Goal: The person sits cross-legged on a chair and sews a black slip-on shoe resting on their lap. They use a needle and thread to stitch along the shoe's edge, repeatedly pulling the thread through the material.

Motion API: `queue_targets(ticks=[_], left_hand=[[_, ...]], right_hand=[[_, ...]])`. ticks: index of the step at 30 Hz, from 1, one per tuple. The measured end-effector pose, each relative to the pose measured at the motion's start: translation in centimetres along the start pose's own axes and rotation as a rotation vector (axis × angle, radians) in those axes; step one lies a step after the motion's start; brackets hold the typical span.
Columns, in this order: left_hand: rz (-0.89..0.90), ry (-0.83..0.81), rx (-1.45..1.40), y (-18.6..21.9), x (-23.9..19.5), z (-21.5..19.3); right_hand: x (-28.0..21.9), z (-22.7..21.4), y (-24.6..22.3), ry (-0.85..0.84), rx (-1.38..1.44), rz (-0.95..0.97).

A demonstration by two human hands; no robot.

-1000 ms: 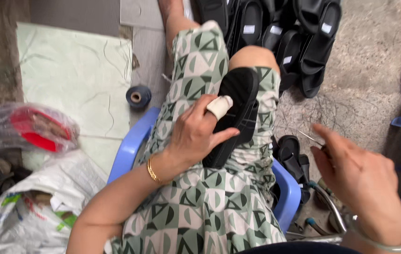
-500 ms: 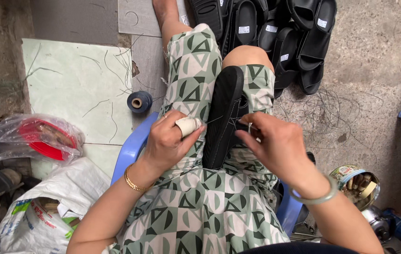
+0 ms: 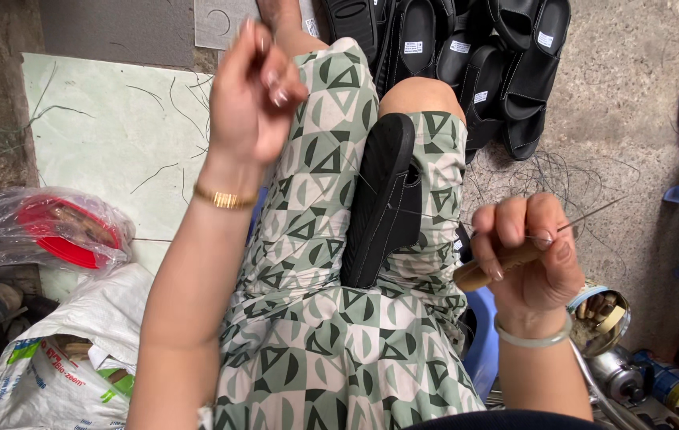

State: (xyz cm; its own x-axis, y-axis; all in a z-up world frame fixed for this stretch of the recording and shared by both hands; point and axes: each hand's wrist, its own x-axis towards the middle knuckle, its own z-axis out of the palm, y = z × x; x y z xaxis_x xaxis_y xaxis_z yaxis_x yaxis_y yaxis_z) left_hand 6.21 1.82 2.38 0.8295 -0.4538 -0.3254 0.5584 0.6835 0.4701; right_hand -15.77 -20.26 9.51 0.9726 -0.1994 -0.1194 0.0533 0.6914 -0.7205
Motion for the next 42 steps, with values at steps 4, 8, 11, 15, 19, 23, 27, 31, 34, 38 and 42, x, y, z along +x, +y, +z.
queue_targets(ticks=[4,8,11,15,19,23,27,31,34,38,42], left_hand=[[0.138,0.184,0.07,-1.5,6.6,-1.0],[0.245,0.281,0.031,-2.8,9.8,-3.8],[-0.03,0.135,0.239,0.4,6.2,-4.1],[-0.083,0.264,1.328,4.5,1.8,-6.7],[0.334,-0.156,1.848,2.5,-2.9,-2.1],[0.226,-0.746,1.741,-1.9,-4.8,1.5],[0.266,-0.768,1.728,-2.9,-4.0,0.4],[0.282,-0.754,1.678,-3.0,-3.9,0.3],[0.306,-0.755,1.674,-3.0,-3.8,0.1],[0.386,-0.726,1.744,-4.0,-3.6,0.0],[0.479,-0.681,1.802,-5.5,-3.6,-0.1]], right_hand=[[0.0,-0.1,0.8,-0.109,-0.235,0.091],[-0.7,-0.2,1.6,-0.197,-0.586,0.062],[-1.2,-1.9,-0.8,0.109,-0.669,0.042],[-0.1,-0.9,-3.9,0.117,-1.399,0.019],[0.5,1.8,-3.6,-0.371,-1.804,-0.065],[1.5,3.1,-2.2,-0.547,-2.233,0.123],[1.8,2.7,-1.7,-0.552,-2.256,0.179],[1.9,2.5,-1.7,-0.561,-2.263,0.142],[1.9,2.7,-1.7,-0.578,-2.308,0.107],[2.3,4.2,-2.4,-0.754,-2.552,0.251],[2.0,4.7,-1.9,-0.707,-2.748,0.043]])
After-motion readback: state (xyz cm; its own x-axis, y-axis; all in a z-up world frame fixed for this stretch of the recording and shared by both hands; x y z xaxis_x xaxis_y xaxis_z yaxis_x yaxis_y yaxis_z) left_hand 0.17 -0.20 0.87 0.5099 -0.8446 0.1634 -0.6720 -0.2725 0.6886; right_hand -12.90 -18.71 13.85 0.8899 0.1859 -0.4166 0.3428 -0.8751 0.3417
